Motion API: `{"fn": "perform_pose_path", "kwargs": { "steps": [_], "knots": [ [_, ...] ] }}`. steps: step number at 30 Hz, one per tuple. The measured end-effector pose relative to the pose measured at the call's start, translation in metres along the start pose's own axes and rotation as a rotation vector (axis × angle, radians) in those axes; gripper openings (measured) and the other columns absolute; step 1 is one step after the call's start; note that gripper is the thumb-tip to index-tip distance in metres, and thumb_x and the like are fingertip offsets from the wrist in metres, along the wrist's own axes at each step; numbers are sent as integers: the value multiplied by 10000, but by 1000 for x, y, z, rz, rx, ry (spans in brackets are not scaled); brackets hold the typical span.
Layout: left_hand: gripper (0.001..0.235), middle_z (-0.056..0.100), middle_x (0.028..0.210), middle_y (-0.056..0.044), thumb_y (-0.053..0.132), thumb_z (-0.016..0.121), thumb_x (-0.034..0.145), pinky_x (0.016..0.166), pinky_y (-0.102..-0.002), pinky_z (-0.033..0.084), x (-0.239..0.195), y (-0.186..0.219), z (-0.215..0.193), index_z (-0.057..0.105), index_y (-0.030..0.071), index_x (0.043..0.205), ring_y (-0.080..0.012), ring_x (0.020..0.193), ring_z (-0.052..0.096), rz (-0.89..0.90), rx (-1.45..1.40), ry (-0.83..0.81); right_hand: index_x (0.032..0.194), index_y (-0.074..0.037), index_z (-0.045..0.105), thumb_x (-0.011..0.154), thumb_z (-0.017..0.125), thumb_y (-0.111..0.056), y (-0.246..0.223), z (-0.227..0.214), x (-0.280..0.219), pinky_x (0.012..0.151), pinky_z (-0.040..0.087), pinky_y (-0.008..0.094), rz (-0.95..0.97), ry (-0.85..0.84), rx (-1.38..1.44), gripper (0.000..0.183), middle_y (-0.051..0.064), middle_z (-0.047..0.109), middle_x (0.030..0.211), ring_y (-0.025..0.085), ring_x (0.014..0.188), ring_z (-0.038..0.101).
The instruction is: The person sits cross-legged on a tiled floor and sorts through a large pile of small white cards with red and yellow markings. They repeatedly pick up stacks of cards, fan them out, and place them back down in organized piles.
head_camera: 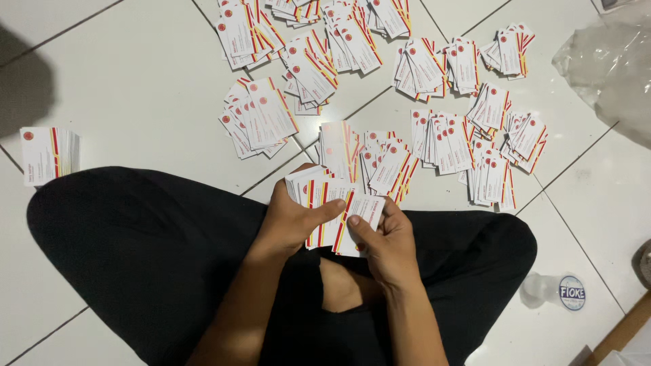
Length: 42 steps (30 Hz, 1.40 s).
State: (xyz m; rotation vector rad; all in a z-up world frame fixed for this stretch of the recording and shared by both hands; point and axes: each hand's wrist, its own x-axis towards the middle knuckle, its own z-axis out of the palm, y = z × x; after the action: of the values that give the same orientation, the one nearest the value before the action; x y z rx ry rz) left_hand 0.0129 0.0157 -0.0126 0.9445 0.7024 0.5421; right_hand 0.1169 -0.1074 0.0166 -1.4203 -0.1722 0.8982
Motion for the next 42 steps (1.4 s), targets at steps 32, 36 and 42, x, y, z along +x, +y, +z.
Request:
{"fn": "perform_pose_path", "kwargs": {
  "steps": [32,36,42],
  "knots": [
    [461,739,895,-200,131,836,752,771,-419,599,14,4,7,634,-34,1132,-266,799,734,-127,-207,113,1006,80,664,837,772,14,-16,14,18,544,581,308,116,51,87,211,142,694,757,184,592,677],
    [408,724,857,-231,102,784,784,754,-426,602,18,-2,-3,629,-44,1131,-313,787,742,-245,-187,165,918,80,662,825,799,30,-3,4,28,431,517,247,108,59,22,172,110,644,635,131,481,612],
    [308,745,864,-234,140,812,813,771,-424,611,30,2,11,653,1,1037,-294,779,755,-250,-435,277,951,51,646,833,763,21,-13,-20,73,488,540,305,132,213,-31,169,124,648,712,209,545,665]
  ]
}}
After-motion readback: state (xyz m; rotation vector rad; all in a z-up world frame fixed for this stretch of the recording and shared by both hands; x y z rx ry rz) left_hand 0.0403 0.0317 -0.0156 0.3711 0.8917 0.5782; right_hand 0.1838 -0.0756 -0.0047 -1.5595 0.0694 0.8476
